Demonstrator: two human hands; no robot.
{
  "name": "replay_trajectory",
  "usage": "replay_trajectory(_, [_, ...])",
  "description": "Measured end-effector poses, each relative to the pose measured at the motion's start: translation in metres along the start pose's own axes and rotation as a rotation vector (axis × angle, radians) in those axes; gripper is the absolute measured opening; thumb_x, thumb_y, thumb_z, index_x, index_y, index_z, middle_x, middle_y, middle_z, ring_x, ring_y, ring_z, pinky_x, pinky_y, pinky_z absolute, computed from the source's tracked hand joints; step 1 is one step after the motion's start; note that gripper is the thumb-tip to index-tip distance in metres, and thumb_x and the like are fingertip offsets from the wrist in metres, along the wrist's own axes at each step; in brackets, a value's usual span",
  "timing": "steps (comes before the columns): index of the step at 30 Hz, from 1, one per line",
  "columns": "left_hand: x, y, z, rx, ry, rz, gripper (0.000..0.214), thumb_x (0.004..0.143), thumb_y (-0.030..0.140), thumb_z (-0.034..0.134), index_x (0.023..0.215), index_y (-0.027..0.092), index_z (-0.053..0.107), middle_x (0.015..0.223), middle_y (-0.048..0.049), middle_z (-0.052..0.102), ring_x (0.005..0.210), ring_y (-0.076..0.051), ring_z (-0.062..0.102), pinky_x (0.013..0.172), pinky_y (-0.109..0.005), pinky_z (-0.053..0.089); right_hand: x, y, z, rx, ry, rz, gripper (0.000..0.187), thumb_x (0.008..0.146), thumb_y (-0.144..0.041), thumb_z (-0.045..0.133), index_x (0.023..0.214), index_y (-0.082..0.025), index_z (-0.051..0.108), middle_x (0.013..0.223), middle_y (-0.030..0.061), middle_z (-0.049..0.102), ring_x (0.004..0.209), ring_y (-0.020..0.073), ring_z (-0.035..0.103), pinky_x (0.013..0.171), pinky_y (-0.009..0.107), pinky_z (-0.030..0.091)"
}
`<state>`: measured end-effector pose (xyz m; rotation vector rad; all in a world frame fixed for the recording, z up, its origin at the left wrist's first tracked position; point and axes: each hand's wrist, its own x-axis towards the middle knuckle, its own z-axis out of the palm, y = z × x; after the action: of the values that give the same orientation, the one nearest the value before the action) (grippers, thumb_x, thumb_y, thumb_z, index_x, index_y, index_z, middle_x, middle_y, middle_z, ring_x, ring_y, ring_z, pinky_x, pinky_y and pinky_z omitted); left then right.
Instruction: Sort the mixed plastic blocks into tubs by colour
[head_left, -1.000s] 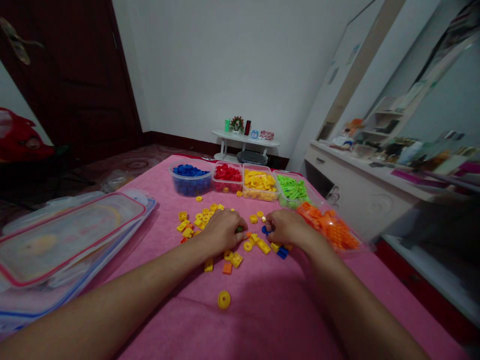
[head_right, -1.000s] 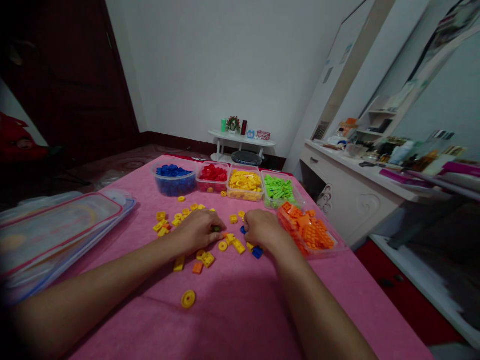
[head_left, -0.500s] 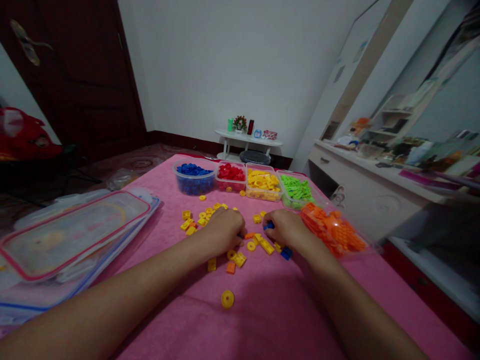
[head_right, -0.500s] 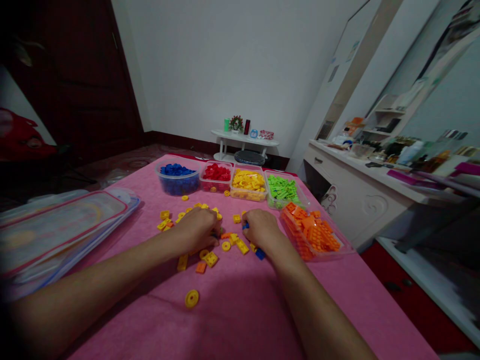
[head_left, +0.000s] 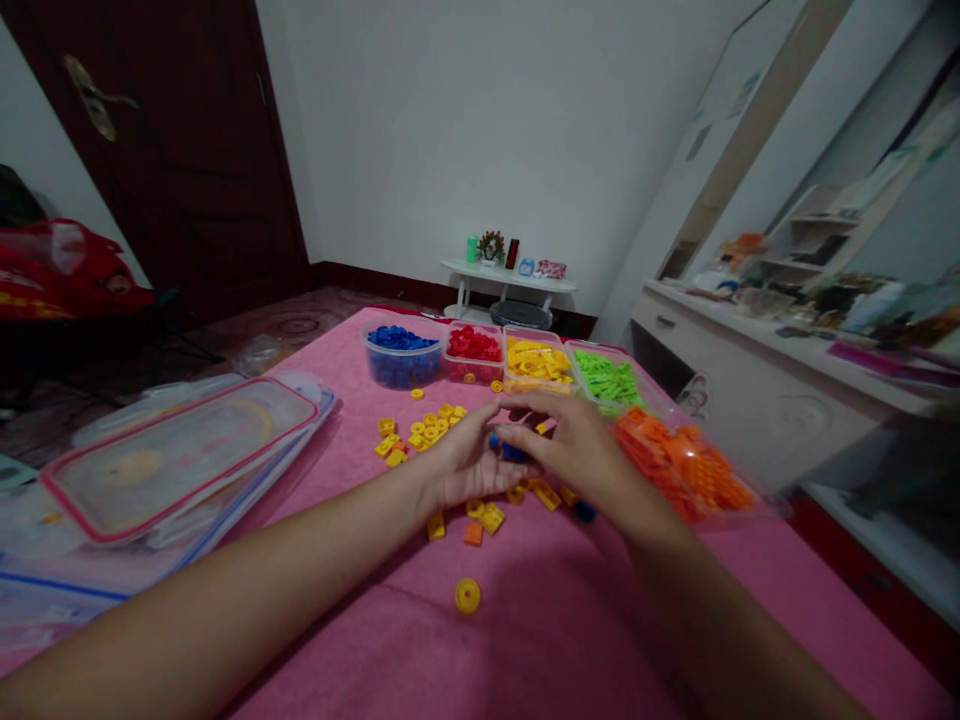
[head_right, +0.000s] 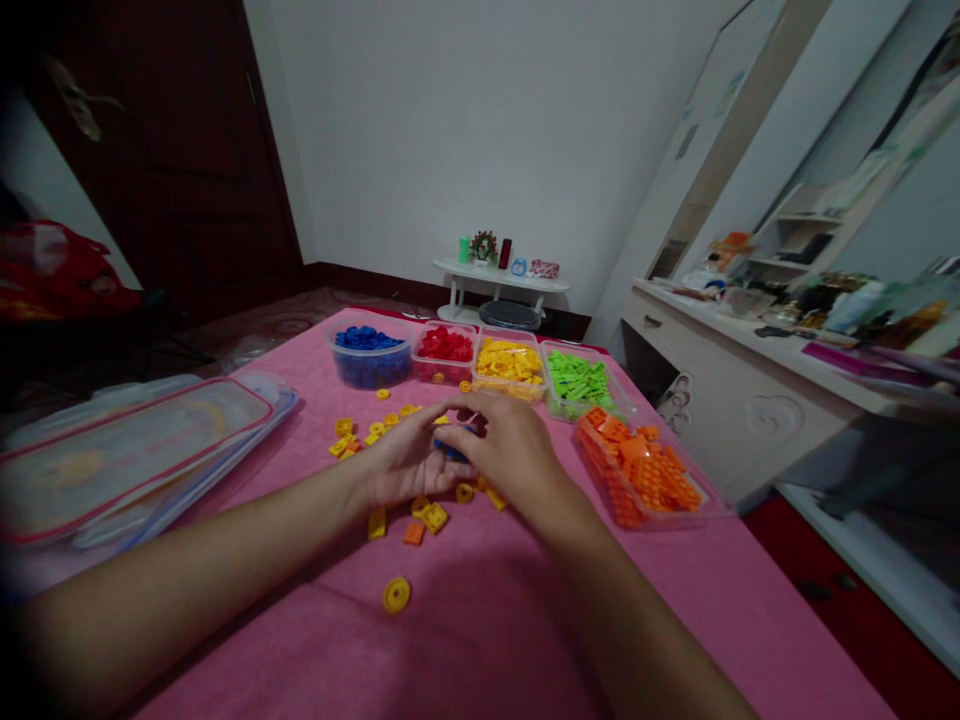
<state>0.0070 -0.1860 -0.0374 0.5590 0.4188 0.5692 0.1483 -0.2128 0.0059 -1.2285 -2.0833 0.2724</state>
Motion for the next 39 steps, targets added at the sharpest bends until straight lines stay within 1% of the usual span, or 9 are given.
replay_trajectory(6, [0.0, 0.018, -0.014, -0.139, 0.104, 0.013, 0.026, 0.09, 0.029, 0.038, 0.08, 0.01, 0.053, 0.063, -0.005, 0.052, 0.039, -0.004, 0.041, 0.028, -0.008, 0.021, 0.001, 0.007, -0.005, 0.088, 0.087, 0.059, 0.022, 0.078, -0.032, 0.06, 0.093, -0.02, 0.07, 0.09, 0.0046, 0.07, 0.076, 0.0157, 0.063, 0.068, 0.028, 0.049])
replay_trajectory(9, [-0.001, 0.066, -0.02, -0.108, 0.188, 0.258, 0.022, 0.089, 0.023, 0.037, 0.081, 0.01, 0.053, 0.063, -0.0034, 0.051, 0.038, -0.003, 0.037, 0.028, -0.009, 0.019, 0.004, 0.008, -0.01, 0.095, 0.138, 0.078, 0.019, 0.078, -0.033, 0.06, 0.086, -0.019, 0.071, 0.082, 0.0043, 0.07, 0.07, 0.0149, 0.062, 0.062, 0.027, 0.047])
replay_trajectory(14, [0.011, 0.165, -0.038, 0.002, 0.599, 0.763, 0.029, 0.09, 0.029, 0.033, 0.078, 0.012, 0.052, 0.054, -0.0006, 0.048, 0.037, -0.003, 0.037, 0.032, -0.01, 0.02, 0.003, 0.007, -0.01, 0.086, 0.156, 0.096, 0.019, 0.078, -0.034, 0.059, 0.081, -0.018, 0.07, 0.075, 0.0036, 0.069, 0.063, 0.0145, 0.06, 0.058, 0.027, 0.045])
replay_trajectory(18, [0.021, 0.194, -0.066, 0.367, 0.88, 0.817, 0.042, 0.087, 0.047, 0.036, 0.079, 0.014, 0.059, 0.058, -0.006, 0.058, 0.057, -0.014, 0.057, 0.056, -0.023, 0.045, 0.003, 0.01, -0.014, 0.073, 0.166, 0.109, 0.02, 0.079, -0.035, 0.058, 0.082, -0.019, 0.07, 0.077, 0.0039, 0.069, 0.065, 0.0155, 0.062, 0.059, 0.027, 0.047])
replay_trajectory(21, [0.025, 0.187, -0.084, 0.785, 0.954, 0.802, 0.055, 0.078, 0.062, 0.042, 0.084, 0.013, 0.066, 0.082, -0.0149, 0.069, 0.088, -0.026, 0.061, 0.079, -0.037, 0.044, 0.006, 0.018, -0.027, -0.029, 0.189, 0.139, 0.022, 0.078, -0.037, 0.058, 0.08, -0.019, 0.07, 0.076, 0.0039, 0.069, 0.063, 0.0151, 0.061, 0.057, 0.027, 0.045])
replay_trajectory(24, [0.027, 0.167, -0.083, 1.024, 0.843, 0.91, 0.059, 0.078, 0.063, 0.041, 0.09, 0.012, 0.068, 0.098, -0.0148, 0.069, 0.099, -0.026, 0.059, 0.088, -0.038, 0.04, 0.008, 0.035, -0.047, -0.208, 0.089, 0.218, 0.02, 0.075, -0.035, 0.059, 0.079, -0.02, 0.071, 0.073, 0.0032, 0.069, 0.06, 0.0145, 0.06, 0.054, 0.025, 0.042])
replay_trajectory(32, [0.024, 0.075, -0.03, 1.362, 0.335, 0.749, 0.027, 0.078, 0.035, 0.055, 0.082, 0.013, 0.069, 0.085, -0.0071, 0.071, 0.078, -0.017, 0.063, 0.072, -0.027, 0.047, -0.02, 0.061, -0.054, -0.183, -0.785, 0.612, 0.012, 0.06, -0.024, 0.067, 0.069, -0.018, 0.062, 0.058, 0.0019, 0.065, 0.051, 0.0136, 0.059, 0.047, 0.021, 0.037])
replay_trajectory(35, [0.015, 0.048, -0.023, 1.524, 0.209, 0.644, 0.021, 0.077, 0.027, 0.055, 0.084, 0.013, 0.07, 0.083, -0.0057, 0.071, 0.072, -0.015, 0.062, 0.067, -0.025, 0.046, -0.023, 0.048, -0.04, -0.223, -0.868, 0.707, 0.018, 0.063, -0.024, 0.066, 0.079, -0.019, 0.058, 0.053, -0.0005, 0.062, 0.047, 0.0131, 0.058, 0.047, 0.021, 0.036])
replay_trajectory(39, [0.003, 0.031, -0.027, 1.723, 0.068, 0.483, 0.023, 0.072, 0.02, 0.059, 0.091, 0.016, 0.071, 0.085, -0.0056, 0.07, 0.073, -0.015, 0.062, 0.069, -0.025, 0.046, -0.019, 0.032, -0.029, -0.505, -0.787, 0.516, 0.015, 0.058, -0.013, 0.063, 0.071, -0.017, 0.059, 0.059, 0.0006, 0.063, 0.052, 0.0123, 0.058, 0.047, 0.02, 0.031])
